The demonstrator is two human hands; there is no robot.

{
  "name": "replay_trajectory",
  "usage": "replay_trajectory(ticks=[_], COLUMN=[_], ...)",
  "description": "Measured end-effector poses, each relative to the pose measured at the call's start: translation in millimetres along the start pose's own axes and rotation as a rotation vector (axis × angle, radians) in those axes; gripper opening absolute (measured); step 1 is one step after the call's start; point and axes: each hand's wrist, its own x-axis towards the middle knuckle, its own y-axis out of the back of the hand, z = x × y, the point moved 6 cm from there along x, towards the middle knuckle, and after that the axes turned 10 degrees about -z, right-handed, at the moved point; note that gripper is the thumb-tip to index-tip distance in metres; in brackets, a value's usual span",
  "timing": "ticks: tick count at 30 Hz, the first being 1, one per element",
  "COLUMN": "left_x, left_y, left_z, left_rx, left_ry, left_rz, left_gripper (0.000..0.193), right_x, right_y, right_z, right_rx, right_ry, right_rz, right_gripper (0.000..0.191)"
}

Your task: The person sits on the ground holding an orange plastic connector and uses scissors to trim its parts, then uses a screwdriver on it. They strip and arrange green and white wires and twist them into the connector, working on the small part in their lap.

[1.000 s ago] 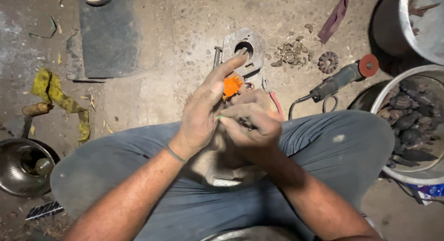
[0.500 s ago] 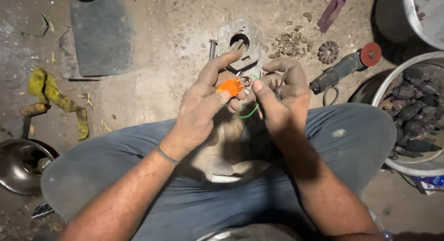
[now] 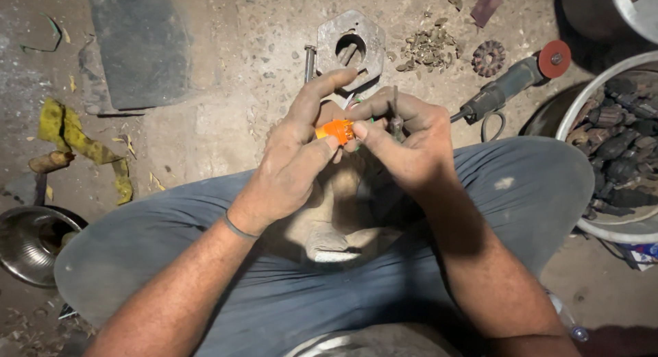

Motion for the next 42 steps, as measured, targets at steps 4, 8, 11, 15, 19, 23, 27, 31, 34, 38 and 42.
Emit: replay_trajectory(ticks=[4, 8, 11, 15, 19, 23, 27, 31, 34, 38, 42], left_x=[-0.9, 0.4, 0.0, -0.3, -0.9, -0.3, -0.7, 1.1, 1.2, -1.3, -2.4], left_y=[-1.8, -4.0, 0.9, 4.2, 6.3, 6.7, 8.2, 12.1, 14.7, 14.8, 12.3], left_z=[0.4, -2.8, 1.7, 8.1, 9.4, -7.9, -20.6, -27.4, -30.5, -32.5, -29.2], left_rx=[-0.034, 0.006, 0.33, 0.416, 0.372, 0.013, -0.131, -0.18, -0.264, -0.388, -0.516], left_ry=[-0.041, -0.056, -0.055, -0.091, -0.156, -0.075, -0.01, 0.009, -0.006, -0.002, 0.01], left_rz=[-0.003, 0.039, 0.126, 0.163, 0.162, 0.108, 0.135, 0.178, 0.185, 0.169, 0.133], left_gripper=[0.057, 0.038, 0.03, 0.027, 0.026, 0.029, 0.019, 0.018, 0.018, 0.016, 0.014], right_x=[-1.2, 1.0, 1.9, 0.9, -0.6, 1.2, 2.8, 1.8, 0.4, -2.4, -7.7], right_y=[4.6, 5.4, 2.2, 1.8, 0.7, -0.7, -3.3, -10.9, -15.8, -14.5, -10.0], right_z=[4.1, 11.4, 17.3, 11.1, 7.1, 6.8, 8.2, 1.6, 1.8, 3.3, -2.6], right_rx=[-0.082, -0.012, 0.067, 0.065, 0.066, 0.048, 0.019, -0.068, -0.069, -0.088, 0.008], right_ry=[-0.052, -0.104, -0.19, -0.162, -0.145, -0.151, -0.196, -0.098, -0.051, -0.031, 0.016], right_rz=[0.068, 0.116, 0.103, 0.076, 0.047, 0.056, 0.083, 0.078, 0.087, 0.132, 0.155], right_gripper=[0.012, 0.013, 0.017, 0.024, 0.029, 0.027, 0.028, 0.026, 0.024, 0.023, 0.02])
